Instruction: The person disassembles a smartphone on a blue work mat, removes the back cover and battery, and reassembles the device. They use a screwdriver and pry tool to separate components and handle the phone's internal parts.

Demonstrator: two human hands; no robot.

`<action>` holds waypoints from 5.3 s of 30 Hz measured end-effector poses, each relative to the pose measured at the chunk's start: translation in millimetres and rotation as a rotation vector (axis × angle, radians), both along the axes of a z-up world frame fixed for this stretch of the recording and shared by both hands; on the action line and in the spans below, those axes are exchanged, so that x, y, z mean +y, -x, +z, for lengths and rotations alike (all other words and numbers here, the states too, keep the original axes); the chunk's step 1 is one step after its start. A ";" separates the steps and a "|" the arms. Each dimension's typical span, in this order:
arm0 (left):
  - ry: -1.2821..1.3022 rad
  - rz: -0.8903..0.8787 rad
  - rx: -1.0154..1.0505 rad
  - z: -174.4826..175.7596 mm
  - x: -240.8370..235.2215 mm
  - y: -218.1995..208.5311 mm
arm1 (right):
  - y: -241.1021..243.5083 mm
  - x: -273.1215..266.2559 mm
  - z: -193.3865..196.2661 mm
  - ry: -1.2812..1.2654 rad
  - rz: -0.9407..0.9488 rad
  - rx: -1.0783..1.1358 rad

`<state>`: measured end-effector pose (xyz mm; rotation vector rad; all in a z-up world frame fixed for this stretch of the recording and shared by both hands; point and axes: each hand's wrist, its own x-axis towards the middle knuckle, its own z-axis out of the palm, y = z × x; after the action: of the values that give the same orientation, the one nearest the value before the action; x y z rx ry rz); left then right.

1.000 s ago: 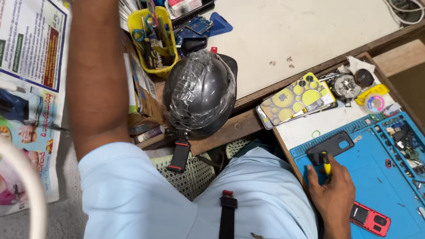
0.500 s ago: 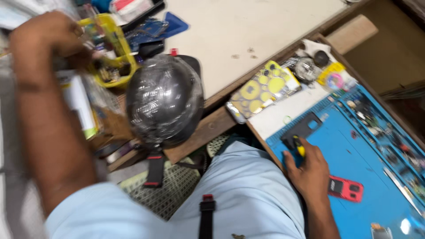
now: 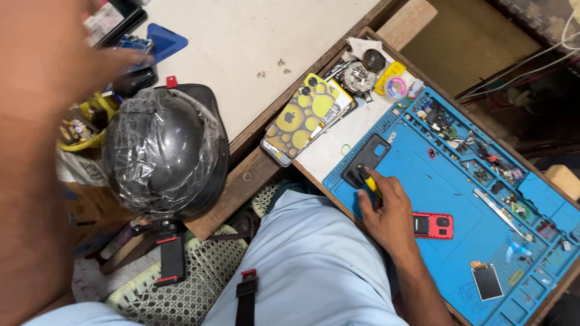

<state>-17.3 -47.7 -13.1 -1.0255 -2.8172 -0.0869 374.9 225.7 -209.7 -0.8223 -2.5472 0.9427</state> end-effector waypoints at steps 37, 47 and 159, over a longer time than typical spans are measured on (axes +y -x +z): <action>0.142 -0.487 -0.511 -185.3 219.1 -119.0 | -17.5 31.7 0.1 -0.344 -0.175 -0.182; 0.018 -0.513 -0.595 -166.5 228.4 -117.4 | -14.7 31.9 6.0 -0.338 -0.178 -0.203; 0.746 -0.628 -0.304 -142.8 256.0 -123.4 | -134.6 59.2 38.9 -0.241 0.019 -0.225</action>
<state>106.1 208.3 -155.9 -2.1801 -2.6706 0.8646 509.5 284.9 -170.8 -0.8748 -2.7923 0.5590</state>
